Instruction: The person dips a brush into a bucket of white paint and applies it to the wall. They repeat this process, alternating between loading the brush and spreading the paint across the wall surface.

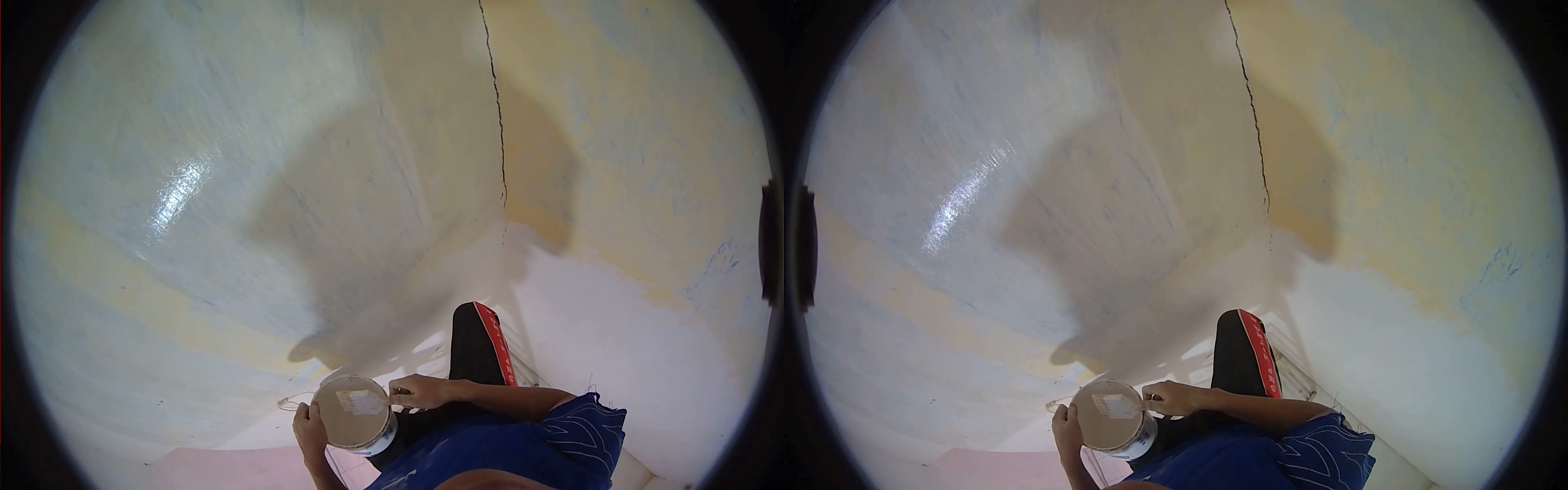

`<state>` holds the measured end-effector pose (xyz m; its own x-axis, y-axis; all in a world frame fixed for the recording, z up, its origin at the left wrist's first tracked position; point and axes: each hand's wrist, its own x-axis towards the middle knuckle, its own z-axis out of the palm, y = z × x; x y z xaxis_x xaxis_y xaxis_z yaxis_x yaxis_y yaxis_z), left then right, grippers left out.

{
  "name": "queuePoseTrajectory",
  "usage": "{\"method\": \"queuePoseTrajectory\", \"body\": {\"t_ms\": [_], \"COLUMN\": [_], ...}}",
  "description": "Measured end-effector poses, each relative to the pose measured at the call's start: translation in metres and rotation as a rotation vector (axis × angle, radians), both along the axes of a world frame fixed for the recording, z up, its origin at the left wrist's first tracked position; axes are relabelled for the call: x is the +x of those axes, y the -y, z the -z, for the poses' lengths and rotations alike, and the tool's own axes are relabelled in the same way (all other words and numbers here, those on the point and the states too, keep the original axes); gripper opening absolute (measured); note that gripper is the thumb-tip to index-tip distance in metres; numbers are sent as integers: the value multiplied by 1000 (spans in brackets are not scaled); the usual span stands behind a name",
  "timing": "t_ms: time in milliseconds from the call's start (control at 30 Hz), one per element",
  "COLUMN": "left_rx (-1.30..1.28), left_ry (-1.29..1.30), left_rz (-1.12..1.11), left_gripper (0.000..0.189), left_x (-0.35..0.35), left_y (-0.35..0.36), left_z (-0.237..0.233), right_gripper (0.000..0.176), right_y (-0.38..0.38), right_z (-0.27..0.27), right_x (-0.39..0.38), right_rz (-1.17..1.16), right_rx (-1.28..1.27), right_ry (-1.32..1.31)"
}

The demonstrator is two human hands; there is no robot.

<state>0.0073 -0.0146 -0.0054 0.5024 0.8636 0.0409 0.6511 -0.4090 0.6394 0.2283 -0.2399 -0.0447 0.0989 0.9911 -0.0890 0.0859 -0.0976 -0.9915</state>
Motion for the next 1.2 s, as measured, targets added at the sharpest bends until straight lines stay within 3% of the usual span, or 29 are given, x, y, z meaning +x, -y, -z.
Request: {"method": "queuePoseTrajectory", "body": {"t_ms": [167, 500, 567, 633, 667, 767, 833, 967, 1067, 1200], "left_rx": [32, 27, 32, 26, 18, 17, 15, -6, -17, -23], "left_ry": [-1, -18, -22, -15, -10, -18, -17, 13, 0, 24], "left_rz": [16, 12, 6, 4, 1, 6, 9, 13, 0, 10], "left_gripper": [42, 43, 43, 42, 42, 42, 42, 42, 42, 42], "left_x": [-1, -1, -1, -3, -4, -1, 1, -4, -2, -3], "left_y": [-4, -3, -2, -7, -8, -3, -1, -7, -4, -8], "left_z": [5, 2, 2, 7, 9, 1, -2, 5, 2, 6], "right_gripper": [31, 29, 33, 27, 22, 13, 15, 24, 30, 31], "right_y": [-6, -4, -7, -1, 3, 31, 54, 88, 103, 94], "right_z": [17, 13, 26, 0, -20, -106, -176, -280, -299, -212], "right_x": [-2, -1, -2, 19, 39, 109, 152, 207, 241, 260], "right_rz": [12, -24, 72, 106, 157, 417, 662, 898, 833, 964], "right_rx": [69, -17, 201, 77, 85, 329, 461, 703, 628, 410], "right_ry": [32, -13, 21, -219, -214, -272, 9, -1, 90, 114]}}
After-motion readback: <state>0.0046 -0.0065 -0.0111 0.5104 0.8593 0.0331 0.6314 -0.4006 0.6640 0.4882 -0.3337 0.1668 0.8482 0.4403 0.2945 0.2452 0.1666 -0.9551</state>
